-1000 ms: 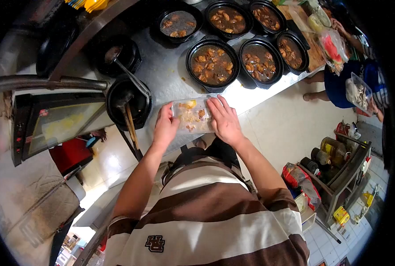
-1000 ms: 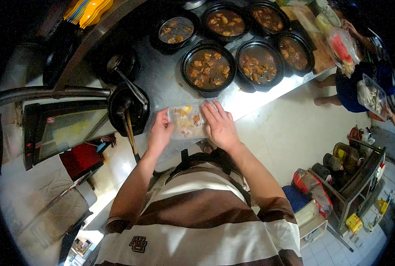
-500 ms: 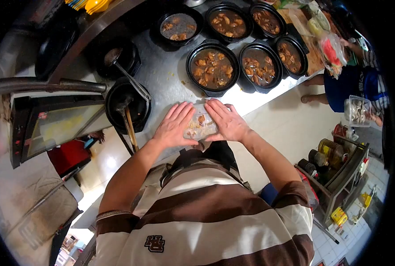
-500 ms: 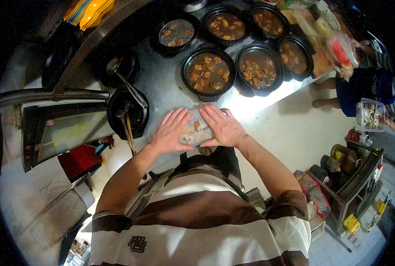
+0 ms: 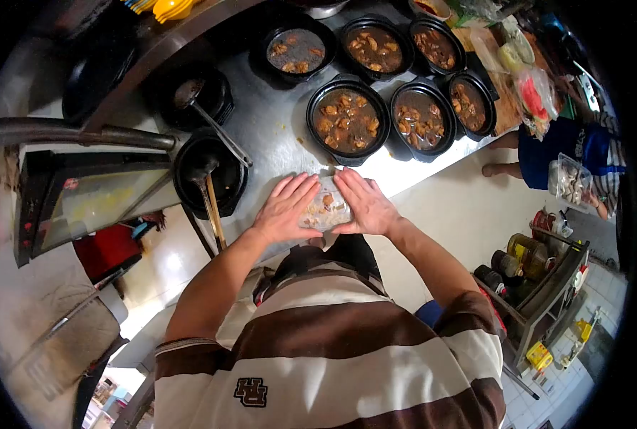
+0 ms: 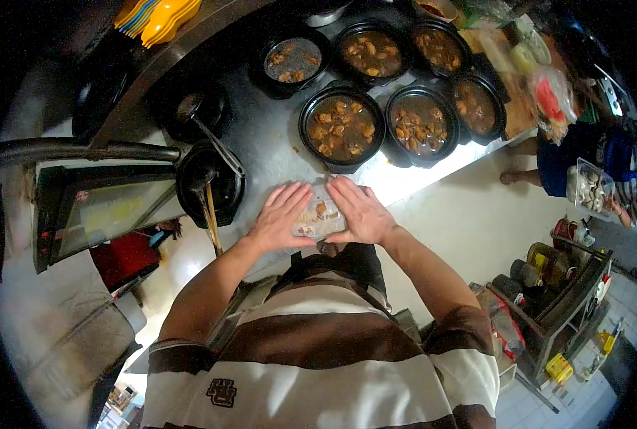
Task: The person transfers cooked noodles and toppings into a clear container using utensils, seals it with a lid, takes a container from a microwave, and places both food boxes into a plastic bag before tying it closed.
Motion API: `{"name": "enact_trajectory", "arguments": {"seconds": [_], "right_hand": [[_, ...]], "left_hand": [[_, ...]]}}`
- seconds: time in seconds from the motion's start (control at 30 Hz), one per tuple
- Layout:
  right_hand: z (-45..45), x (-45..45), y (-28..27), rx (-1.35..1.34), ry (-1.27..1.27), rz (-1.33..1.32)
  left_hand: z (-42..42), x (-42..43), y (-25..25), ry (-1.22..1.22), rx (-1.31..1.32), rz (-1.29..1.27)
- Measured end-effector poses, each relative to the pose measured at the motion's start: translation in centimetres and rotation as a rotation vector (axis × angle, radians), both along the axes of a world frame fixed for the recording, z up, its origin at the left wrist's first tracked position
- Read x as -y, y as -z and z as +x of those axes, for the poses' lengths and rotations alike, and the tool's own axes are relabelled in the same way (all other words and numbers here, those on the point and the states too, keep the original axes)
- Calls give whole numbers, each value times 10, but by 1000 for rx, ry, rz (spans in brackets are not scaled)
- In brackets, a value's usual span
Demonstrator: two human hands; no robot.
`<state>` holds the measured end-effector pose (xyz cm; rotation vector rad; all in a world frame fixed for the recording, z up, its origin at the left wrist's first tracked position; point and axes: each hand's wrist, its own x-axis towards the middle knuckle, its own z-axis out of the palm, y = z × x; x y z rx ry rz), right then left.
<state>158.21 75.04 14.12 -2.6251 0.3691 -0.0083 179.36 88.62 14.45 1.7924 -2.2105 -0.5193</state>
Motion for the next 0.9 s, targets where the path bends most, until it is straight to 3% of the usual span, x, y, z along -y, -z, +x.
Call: {"name": "enact_trajectory", "arguments": {"seconds": [0.9], "right_hand": [[4,-3,-4,24,-23,-21]], "left_hand": [[-12,3,-1,-82,-19,-5]]}}
